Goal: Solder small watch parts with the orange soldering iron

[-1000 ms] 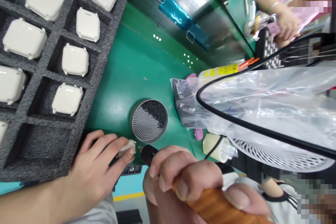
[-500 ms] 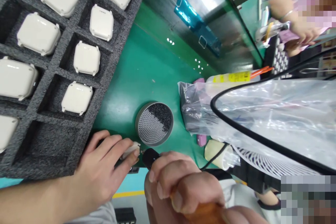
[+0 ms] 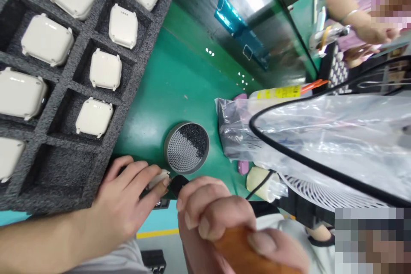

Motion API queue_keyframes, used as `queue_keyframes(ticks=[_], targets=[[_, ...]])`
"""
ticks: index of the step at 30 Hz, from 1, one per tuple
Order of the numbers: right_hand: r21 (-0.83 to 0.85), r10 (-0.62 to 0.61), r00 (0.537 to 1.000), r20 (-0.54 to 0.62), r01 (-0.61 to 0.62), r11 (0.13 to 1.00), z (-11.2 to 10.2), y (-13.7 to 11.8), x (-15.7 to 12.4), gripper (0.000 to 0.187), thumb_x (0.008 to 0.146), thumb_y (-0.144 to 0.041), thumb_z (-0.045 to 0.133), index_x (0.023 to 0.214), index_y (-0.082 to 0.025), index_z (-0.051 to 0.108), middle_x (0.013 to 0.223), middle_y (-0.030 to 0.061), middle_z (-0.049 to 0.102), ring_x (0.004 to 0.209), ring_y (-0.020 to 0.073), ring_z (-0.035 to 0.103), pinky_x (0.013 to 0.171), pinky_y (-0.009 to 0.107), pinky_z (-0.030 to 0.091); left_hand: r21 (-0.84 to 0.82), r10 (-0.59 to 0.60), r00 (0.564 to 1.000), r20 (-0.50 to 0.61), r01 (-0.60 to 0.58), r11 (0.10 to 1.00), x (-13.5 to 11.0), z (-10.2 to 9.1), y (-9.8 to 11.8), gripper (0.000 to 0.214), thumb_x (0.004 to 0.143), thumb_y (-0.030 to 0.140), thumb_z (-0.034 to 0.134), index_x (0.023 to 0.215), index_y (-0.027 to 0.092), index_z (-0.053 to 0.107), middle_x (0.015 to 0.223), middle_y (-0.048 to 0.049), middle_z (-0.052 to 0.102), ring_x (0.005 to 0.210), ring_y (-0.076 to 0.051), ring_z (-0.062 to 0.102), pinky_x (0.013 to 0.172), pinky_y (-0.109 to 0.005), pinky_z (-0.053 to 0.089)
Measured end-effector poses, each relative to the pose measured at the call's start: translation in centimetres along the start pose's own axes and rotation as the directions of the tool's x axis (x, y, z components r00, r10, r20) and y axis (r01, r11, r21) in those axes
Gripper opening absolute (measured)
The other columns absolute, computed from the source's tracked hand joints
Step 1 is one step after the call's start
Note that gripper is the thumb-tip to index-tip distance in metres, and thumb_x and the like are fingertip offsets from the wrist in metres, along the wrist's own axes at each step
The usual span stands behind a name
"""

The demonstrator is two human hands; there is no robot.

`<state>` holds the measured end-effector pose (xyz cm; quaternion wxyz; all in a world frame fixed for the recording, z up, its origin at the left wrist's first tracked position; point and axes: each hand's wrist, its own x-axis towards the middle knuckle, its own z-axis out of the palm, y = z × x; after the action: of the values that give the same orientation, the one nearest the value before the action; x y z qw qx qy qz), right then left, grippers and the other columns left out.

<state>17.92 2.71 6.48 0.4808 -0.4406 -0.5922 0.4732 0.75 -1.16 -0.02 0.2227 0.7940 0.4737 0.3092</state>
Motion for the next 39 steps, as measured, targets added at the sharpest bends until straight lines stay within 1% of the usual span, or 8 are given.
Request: queue_keyframes(ticks=[3,6,9,12,21,27,34,39], targets=[[0.043,-0.183,0.922,-0.341,0.209,0.977,0.5,0.4,0.3,0.024,0.106,-0.044,0.049,0.117,-0.028,0.061,0.076,-0.0081,0.059,0.052,0.0115,0.057,0.045,0.032,0.053,0.051,0.028,0.998,0.048,-0.031,0.998,-0.2,0.0,0.0,0.041,0.096,0.008,0.05,0.129,0.016,0.074,0.123,-0.0104,0.075,0.11,-0.028,0.061,0.1,-0.05,0.041],[-0.011,-0.17,0.89,-0.423,0.183,0.983,0.7,0.3,0.5,0.036,0.102,-0.059,0.053,0.11,-0.025,0.061,0.074,-0.0072,0.058,0.054,0.0129,0.056,0.047,0.034,0.052,0.053,0.025,0.996,0.091,-0.03,0.998,-0.2,-0.2,0.2,0.054,0.084,0.006,0.05,0.133,0.013,0.071,0.131,-0.0134,0.072,0.118,-0.031,0.059,0.102,-0.052,0.04],[-0.004,-0.088,0.894,-0.439,0.095,0.995,0.1,0.0,0.1,0.045,0.103,-0.068,0.044,0.111,-0.027,0.06,0.079,-0.0047,0.06,0.059,0.0153,0.059,0.054,0.039,0.053,0.024,-0.003,0.996,0.09,0.001,1.0,0.0,-0.4,0.3,0.056,0.077,0.004,0.051,0.125,0.02,0.075,0.136,-0.0139,0.067,0.124,-0.033,0.058,0.1,-0.052,0.041],[0.03,-0.042,0.897,-0.439,0.061,0.998,-0.4,0.1,-0.3,0.045,0.1,-0.07,0.049,0.113,-0.028,0.059,0.081,-0.0046,0.06,0.061,0.0162,0.059,0.057,0.041,0.054,0.042,-0.007,0.998,0.06,0.005,0.999,0.2,-0.5,0.2,0.053,0.081,0.0,0.051,0.12,0.025,0.077,0.125,-0.0136,0.067,0.117,-0.032,0.058,0.098,-0.051,0.044],[0.019,-0.087,0.897,-0.434,0.106,0.994,-0.1,0.6,0.2,0.045,0.101,-0.069,0.05,0.11,-0.026,0.06,0.078,-0.0046,0.06,0.057,0.0149,0.056,0.052,0.037,0.053,0.048,-0.025,0.999,0.045,0.023,0.999,0.4,-0.4,0.4,0.023,0.102,0.029,0.063,0.118,0.02,0.077,0.12,-0.0141,0.07,0.11,-0.033,0.061,0.094,-0.052,0.046],[-0.025,-0.095,0.886,-0.453,0.094,0.995,-0.2,0.5,0.2,0.047,0.103,-0.069,0.041,0.108,-0.026,0.06,0.079,-0.0046,0.057,0.057,0.0142,0.057,0.053,0.037,0.053,0.049,-0.008,1.0,0.012,0.008,0.999,0.5,-0.2,0.3,0.021,0.103,0.026,0.063,0.116,0.02,0.078,0.116,-0.0108,0.073,0.106,-0.03,0.063,0.093,-0.049,0.045],[-0.022,-0.086,0.899,-0.43,0.084,0.996,0.0,0.2,0.5,0.046,0.088,-0.067,0.073,0.107,-0.027,0.063,0.075,-0.0062,0.059,0.057,0.0155,0.057,0.05,0.035,0.051,0.046,-0.003,1.0,0.017,0.002,0.999,0.6,-0.3,0.3,0.021,0.103,0.024,0.064,0.116,0.019,0.079,0.117,-0.0112,0.075,0.106,-0.03,0.064,0.095,-0.049,0.044],[-0.064,-0.167,0.881,-0.443,0.154,0.986,-0.2,0.8,0.6,0.027,0.099,-0.053,0.061,0.108,-0.029,0.059,0.075,-0.0086,0.058,0.053,0.0123,0.057,0.045,0.032,0.052,0.016,0.011,1.0,0.025,-0.012,1.0,0.3,-0.2,0.2,0.026,0.103,0.019,0.059,0.121,0.021,0.078,0.124,-0.0064,0.077,0.109,-0.028,0.064,0.098,-0.049,0.042]])
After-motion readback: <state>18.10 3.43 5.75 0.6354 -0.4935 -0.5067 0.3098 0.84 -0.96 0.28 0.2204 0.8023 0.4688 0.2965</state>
